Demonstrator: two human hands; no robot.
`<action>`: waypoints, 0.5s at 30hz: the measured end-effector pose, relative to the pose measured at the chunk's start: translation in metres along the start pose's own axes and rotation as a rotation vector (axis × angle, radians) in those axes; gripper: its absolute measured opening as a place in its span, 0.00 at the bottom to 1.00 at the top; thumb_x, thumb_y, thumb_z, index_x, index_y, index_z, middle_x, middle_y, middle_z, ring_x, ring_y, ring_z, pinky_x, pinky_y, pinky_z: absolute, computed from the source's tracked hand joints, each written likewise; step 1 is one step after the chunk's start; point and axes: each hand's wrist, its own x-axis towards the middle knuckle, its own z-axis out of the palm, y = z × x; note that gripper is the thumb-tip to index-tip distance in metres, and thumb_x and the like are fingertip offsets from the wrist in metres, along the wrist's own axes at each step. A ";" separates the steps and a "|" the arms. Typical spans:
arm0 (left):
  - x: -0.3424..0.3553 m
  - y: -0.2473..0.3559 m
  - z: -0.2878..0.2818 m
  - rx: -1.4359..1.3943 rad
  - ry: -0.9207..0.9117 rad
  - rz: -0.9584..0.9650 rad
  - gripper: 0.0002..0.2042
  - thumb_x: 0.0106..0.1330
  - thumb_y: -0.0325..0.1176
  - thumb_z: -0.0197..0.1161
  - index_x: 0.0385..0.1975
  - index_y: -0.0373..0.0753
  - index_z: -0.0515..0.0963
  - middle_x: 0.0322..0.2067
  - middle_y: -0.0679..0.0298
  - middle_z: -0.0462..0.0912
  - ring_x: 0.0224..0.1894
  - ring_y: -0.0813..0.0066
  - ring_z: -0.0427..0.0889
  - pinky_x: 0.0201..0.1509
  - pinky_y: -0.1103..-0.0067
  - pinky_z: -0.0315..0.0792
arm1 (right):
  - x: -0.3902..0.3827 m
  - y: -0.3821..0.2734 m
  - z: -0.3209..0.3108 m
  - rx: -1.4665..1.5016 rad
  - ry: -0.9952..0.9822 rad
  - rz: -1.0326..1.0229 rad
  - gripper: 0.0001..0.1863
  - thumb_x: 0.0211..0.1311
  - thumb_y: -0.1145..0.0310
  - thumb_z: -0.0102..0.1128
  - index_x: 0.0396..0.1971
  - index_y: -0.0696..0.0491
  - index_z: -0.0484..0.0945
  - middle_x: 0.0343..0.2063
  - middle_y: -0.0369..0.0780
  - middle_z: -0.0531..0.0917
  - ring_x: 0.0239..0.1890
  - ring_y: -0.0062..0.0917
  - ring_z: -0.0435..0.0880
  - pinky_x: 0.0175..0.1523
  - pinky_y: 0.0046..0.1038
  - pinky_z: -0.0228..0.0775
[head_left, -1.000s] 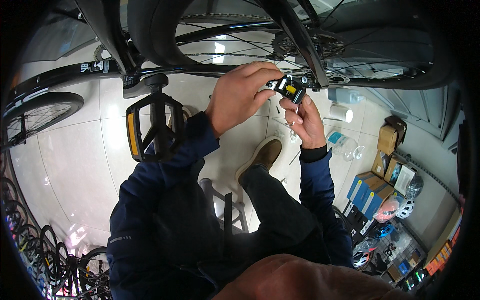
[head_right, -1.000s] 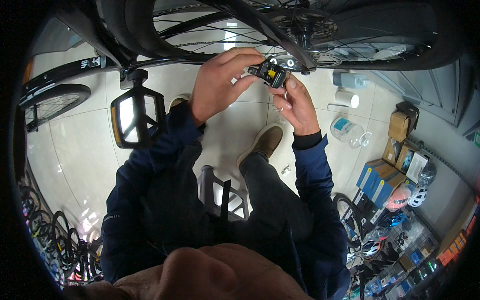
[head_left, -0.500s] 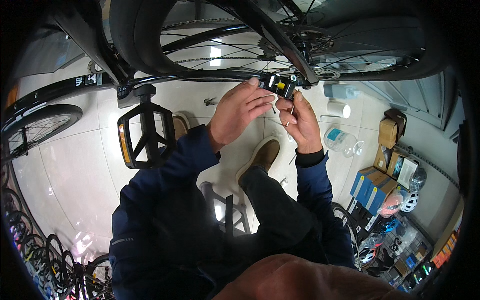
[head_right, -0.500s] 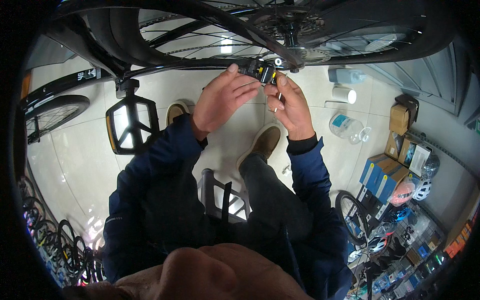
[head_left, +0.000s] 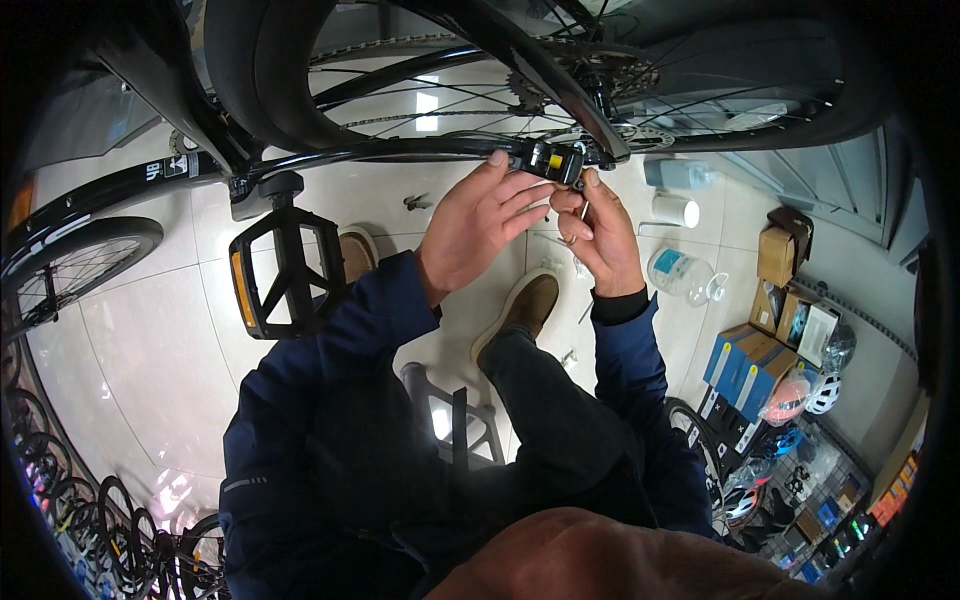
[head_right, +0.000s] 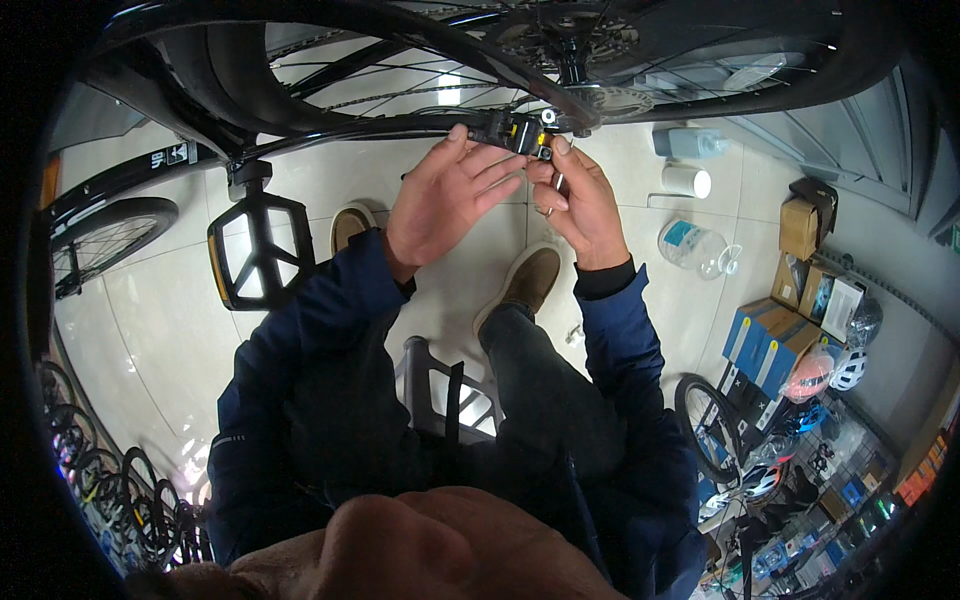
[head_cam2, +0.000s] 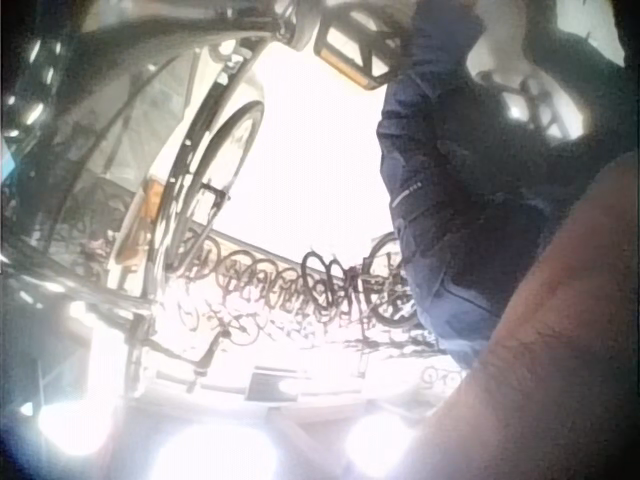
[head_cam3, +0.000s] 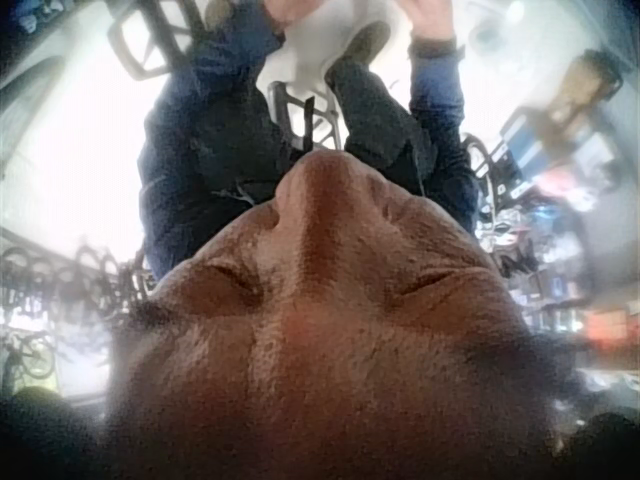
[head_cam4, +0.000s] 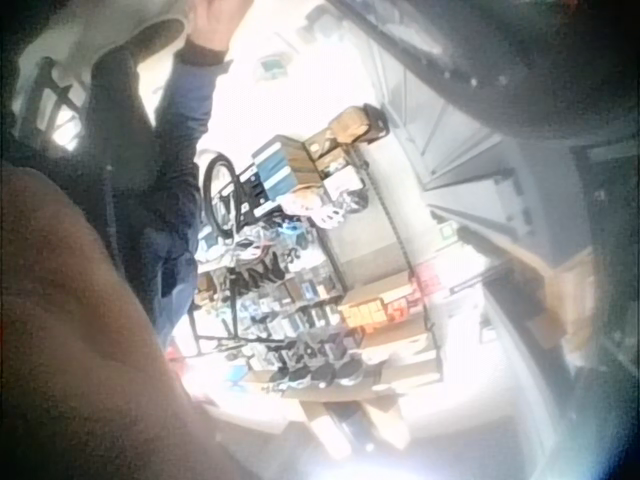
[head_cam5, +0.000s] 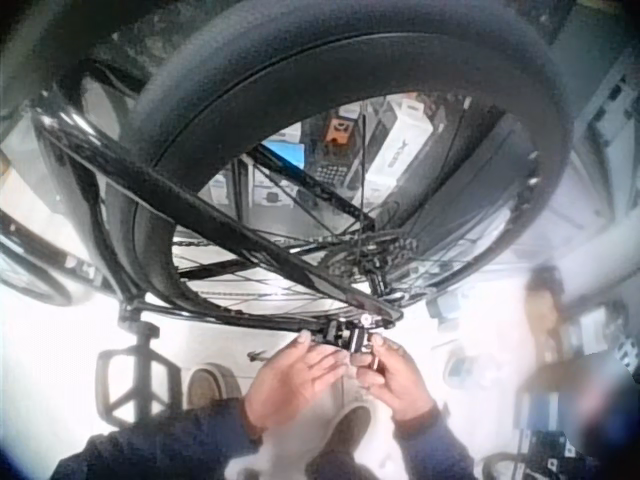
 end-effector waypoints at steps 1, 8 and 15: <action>0.000 0.000 0.000 -0.008 0.002 -0.003 0.23 0.80 0.50 0.47 0.58 0.36 0.70 0.61 0.52 0.74 0.68 0.60 0.69 0.73 0.66 0.61 | 0.000 0.000 0.000 -0.002 -0.003 -0.005 0.19 0.76 0.57 0.56 0.50 0.59 0.77 0.32 0.36 0.77 0.26 0.09 0.68 0.24 0.11 0.56; 0.001 -0.001 0.001 -0.029 0.005 -0.002 0.21 0.79 0.50 0.48 0.54 0.37 0.72 0.61 0.53 0.74 0.69 0.60 0.68 0.75 0.64 0.60 | -0.002 0.005 -0.003 0.040 0.000 -0.042 0.18 0.77 0.60 0.55 0.53 0.60 0.77 0.33 0.37 0.79 0.26 0.10 0.69 0.24 0.11 0.58; -0.001 0.000 0.004 -0.015 0.015 0.021 0.18 0.78 0.49 0.51 0.51 0.40 0.73 0.61 0.51 0.73 0.70 0.59 0.68 0.76 0.62 0.60 | -0.004 0.004 0.001 -0.060 0.040 -0.114 0.13 0.75 0.68 0.56 0.51 0.62 0.77 0.39 0.39 0.82 0.33 0.12 0.73 0.23 0.11 0.59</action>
